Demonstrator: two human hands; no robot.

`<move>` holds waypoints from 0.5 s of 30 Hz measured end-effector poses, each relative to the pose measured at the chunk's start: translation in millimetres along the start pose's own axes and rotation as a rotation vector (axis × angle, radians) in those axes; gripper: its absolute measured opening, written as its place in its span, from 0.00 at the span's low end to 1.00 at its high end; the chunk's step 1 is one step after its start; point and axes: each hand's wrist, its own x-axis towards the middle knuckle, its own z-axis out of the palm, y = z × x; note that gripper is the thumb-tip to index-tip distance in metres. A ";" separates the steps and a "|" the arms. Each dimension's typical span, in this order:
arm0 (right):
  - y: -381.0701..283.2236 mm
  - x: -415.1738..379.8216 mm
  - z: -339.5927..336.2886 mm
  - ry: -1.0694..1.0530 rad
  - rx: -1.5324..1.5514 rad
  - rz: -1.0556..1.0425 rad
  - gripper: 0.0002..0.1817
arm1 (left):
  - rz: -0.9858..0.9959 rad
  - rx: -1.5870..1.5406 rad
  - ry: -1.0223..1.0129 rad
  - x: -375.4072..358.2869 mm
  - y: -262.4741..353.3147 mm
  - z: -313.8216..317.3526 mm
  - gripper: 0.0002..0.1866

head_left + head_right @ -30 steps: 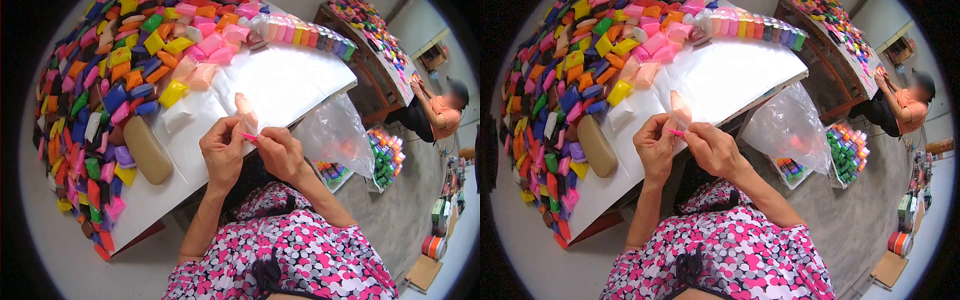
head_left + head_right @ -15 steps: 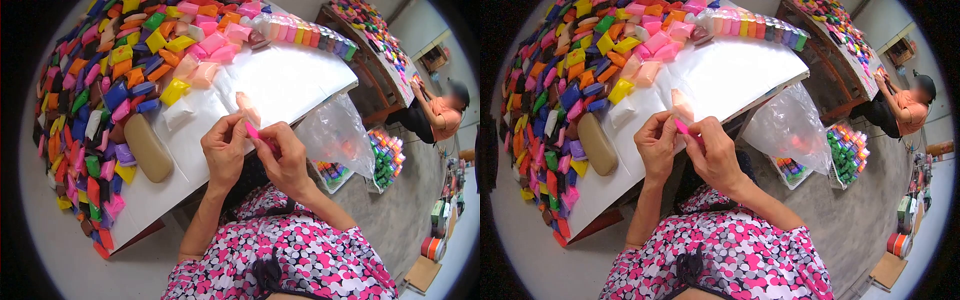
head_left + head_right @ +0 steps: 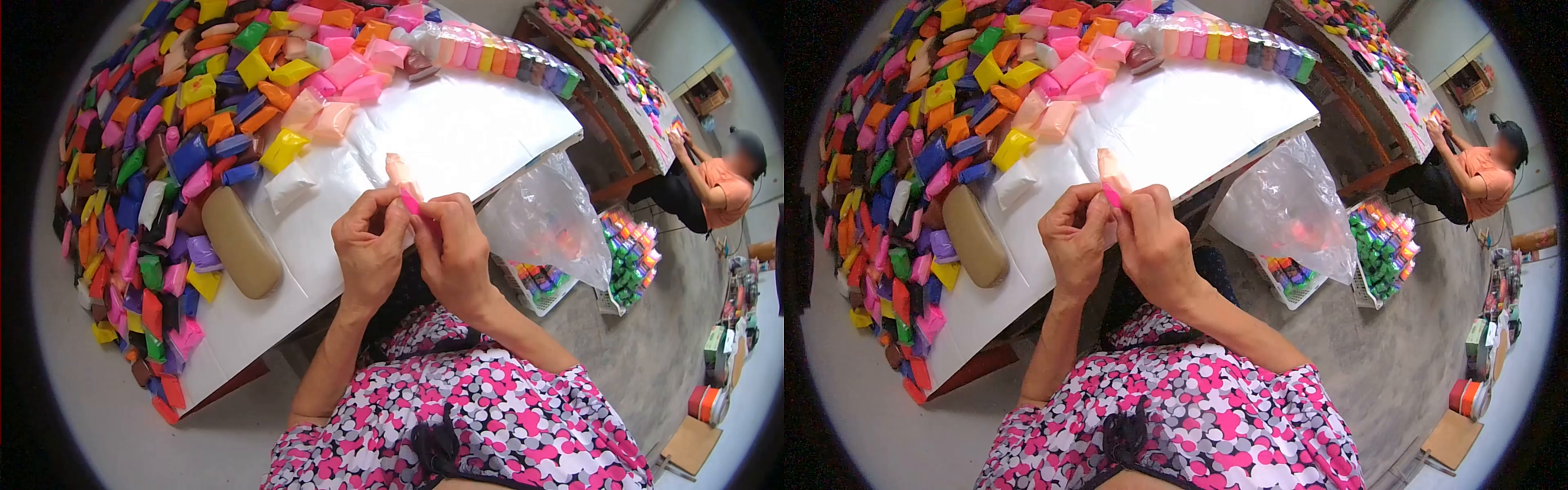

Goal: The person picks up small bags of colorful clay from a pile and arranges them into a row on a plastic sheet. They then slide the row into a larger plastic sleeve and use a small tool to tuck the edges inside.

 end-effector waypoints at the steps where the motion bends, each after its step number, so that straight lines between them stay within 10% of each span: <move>1: 4.1 -2.2 2.1 0.014 -0.038 -0.057 0.10 | -0.015 -0.024 -0.004 0.2 -0.1 -0.4 0.06; 15: 24.4 -8.6 8.1 0.038 -0.101 -0.178 0.13 | -0.052 -0.065 -0.007 1.5 -2.4 -1.4 0.05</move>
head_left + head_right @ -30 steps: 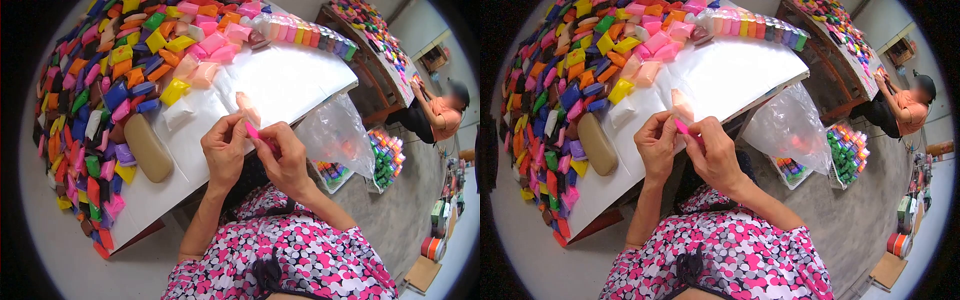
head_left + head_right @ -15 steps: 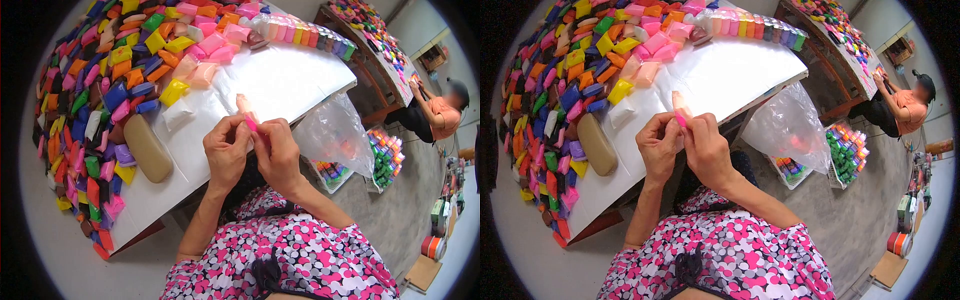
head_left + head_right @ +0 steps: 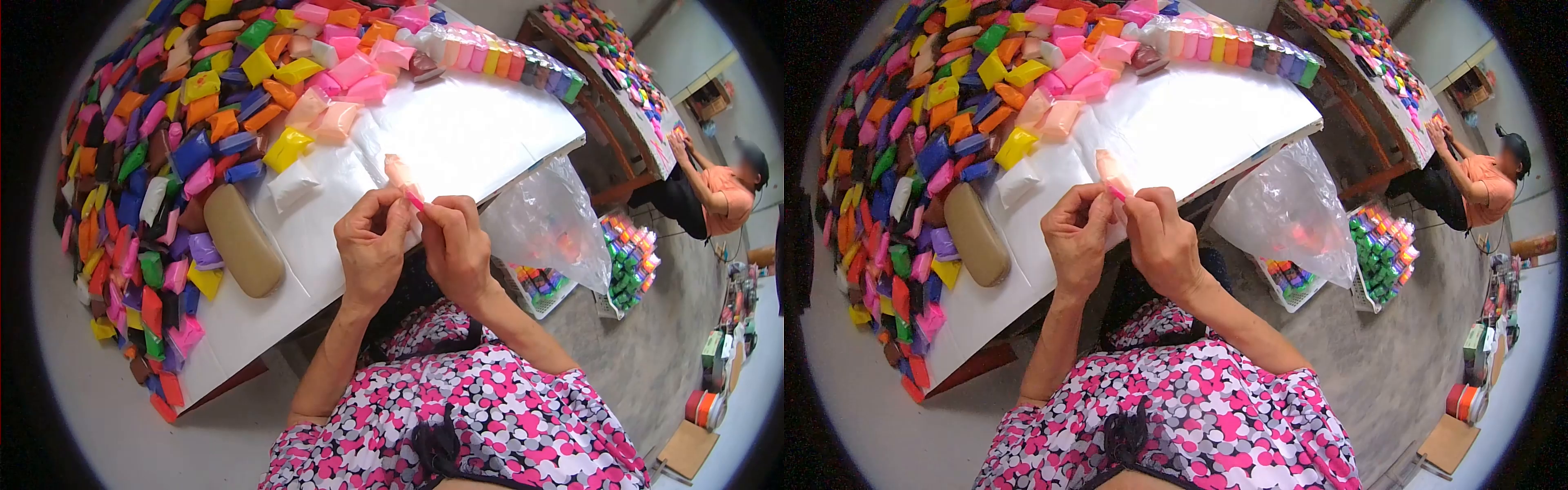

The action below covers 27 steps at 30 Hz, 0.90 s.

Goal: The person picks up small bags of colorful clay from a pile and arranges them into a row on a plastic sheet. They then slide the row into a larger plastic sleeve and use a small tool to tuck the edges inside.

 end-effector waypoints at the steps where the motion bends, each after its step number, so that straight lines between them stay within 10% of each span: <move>1: -1.6 2.2 0.0 0.002 -0.001 -0.001 0.13 | -0.001 0.000 0.003 0.1 -0.3 -0.1 0.05; 17: 25.2 5.6 -26.1 -0.088 0.060 -0.430 0.17 | 0.007 -0.004 -0.006 0.4 -1.2 -0.7 0.06; 27: -10.7 -14.0 -23.5 -0.087 0.070 -0.165 0.16 | -0.043 -0.103 0.028 2.8 -1.8 2.2 0.07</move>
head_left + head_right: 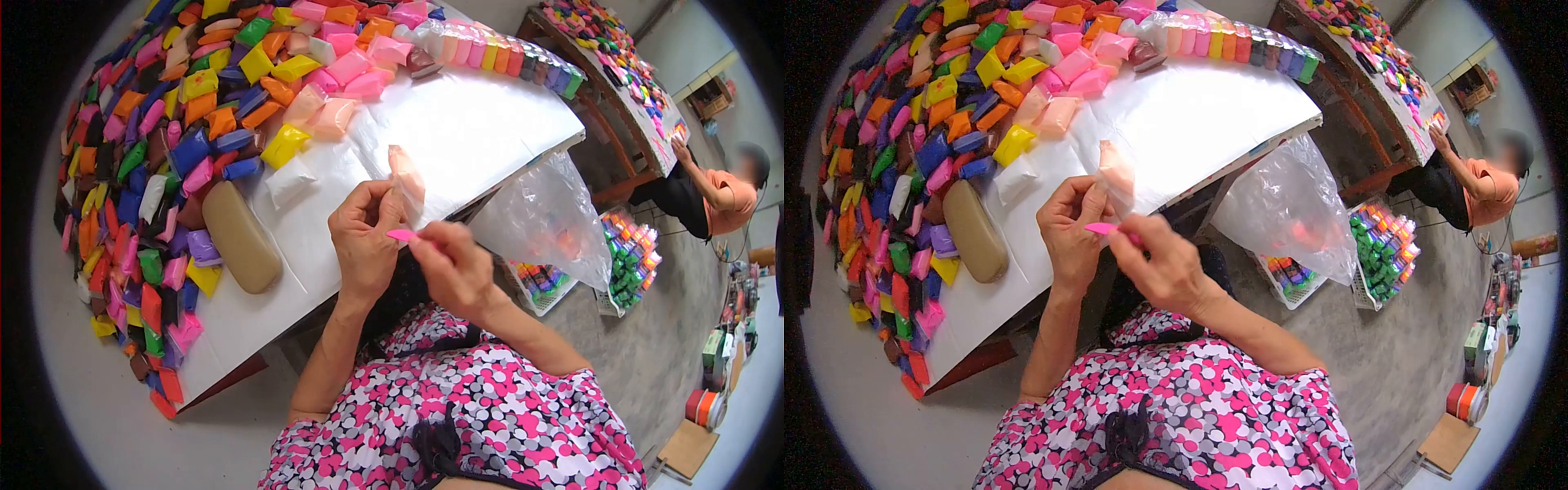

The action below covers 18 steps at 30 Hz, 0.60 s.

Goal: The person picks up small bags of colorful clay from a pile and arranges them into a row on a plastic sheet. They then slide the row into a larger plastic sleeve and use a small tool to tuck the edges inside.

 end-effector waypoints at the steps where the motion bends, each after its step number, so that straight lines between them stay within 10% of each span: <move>1: -1.7 -6.3 2.6 -0.039 0.009 0.007 0.16 | -0.001 0.030 0.009 -0.3 1.1 0.1 0.07; 9: -0.8 5.5 -19.8 -0.033 0.301 0.614 0.09 | 0.004 0.034 0.002 1.3 2.1 1.8 0.06; 18: -13.4 25.5 -10.7 -0.049 0.303 0.639 0.06 | 0.016 0.056 0.003 1.7 -0.1 -2.5 0.06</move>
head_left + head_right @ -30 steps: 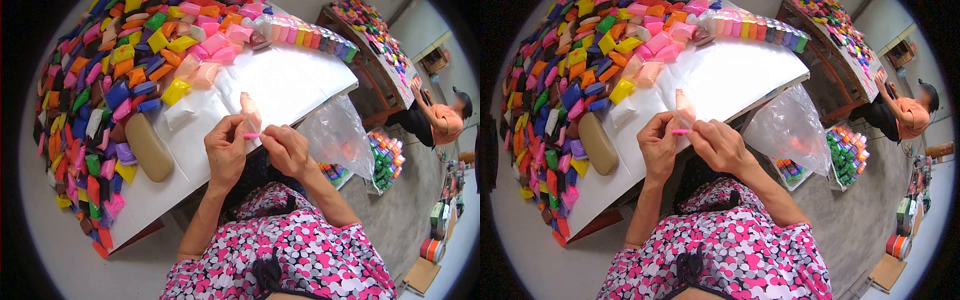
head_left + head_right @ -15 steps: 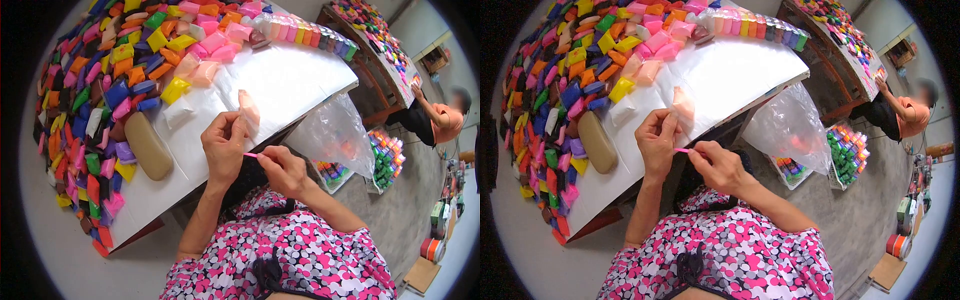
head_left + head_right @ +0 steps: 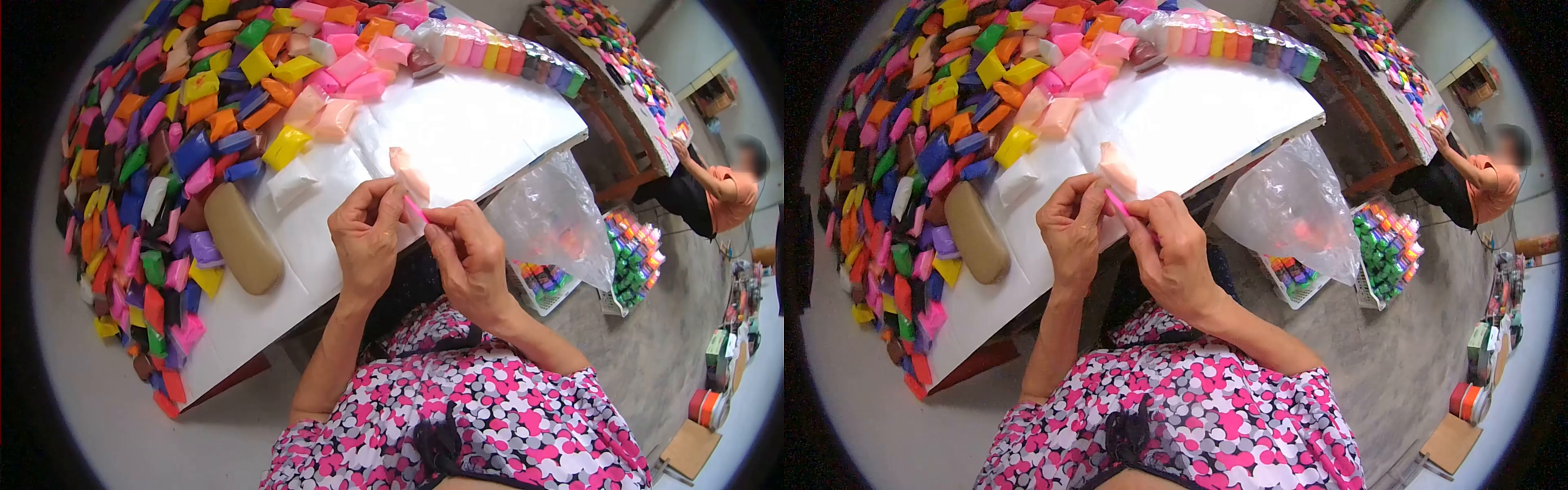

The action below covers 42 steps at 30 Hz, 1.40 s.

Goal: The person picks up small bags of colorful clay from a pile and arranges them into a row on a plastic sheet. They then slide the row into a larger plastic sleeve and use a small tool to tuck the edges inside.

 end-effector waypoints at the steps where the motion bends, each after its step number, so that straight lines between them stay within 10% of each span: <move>1: 0.3 0.3 0.3 0.009 0.008 0.014 0.06 | 0.011 -0.011 0.004 0.1 -0.6 0.4 0.06; 17: 8.0 10.0 15.7 0.178 -0.122 -0.215 0.09 | 0.100 0.111 0.010 -4.6 0.0 5.3 0.06; 23: 20.7 11.3 -5.3 0.159 -0.157 -0.718 0.15 | 0.059 0.043 0.042 -0.1 0.2 4.7 0.06; 29: 67.3 75.8 -22.3 0.108 -0.864 -0.360 0.10 | -0.008 -0.044 0.032 3.6 -0.4 2.6 0.05; 42: -4.6 27.3 5.2 -0.060 -0.244 -0.640 0.15 | -0.025 -0.225 -0.030 1.7 3.8 0.1 0.07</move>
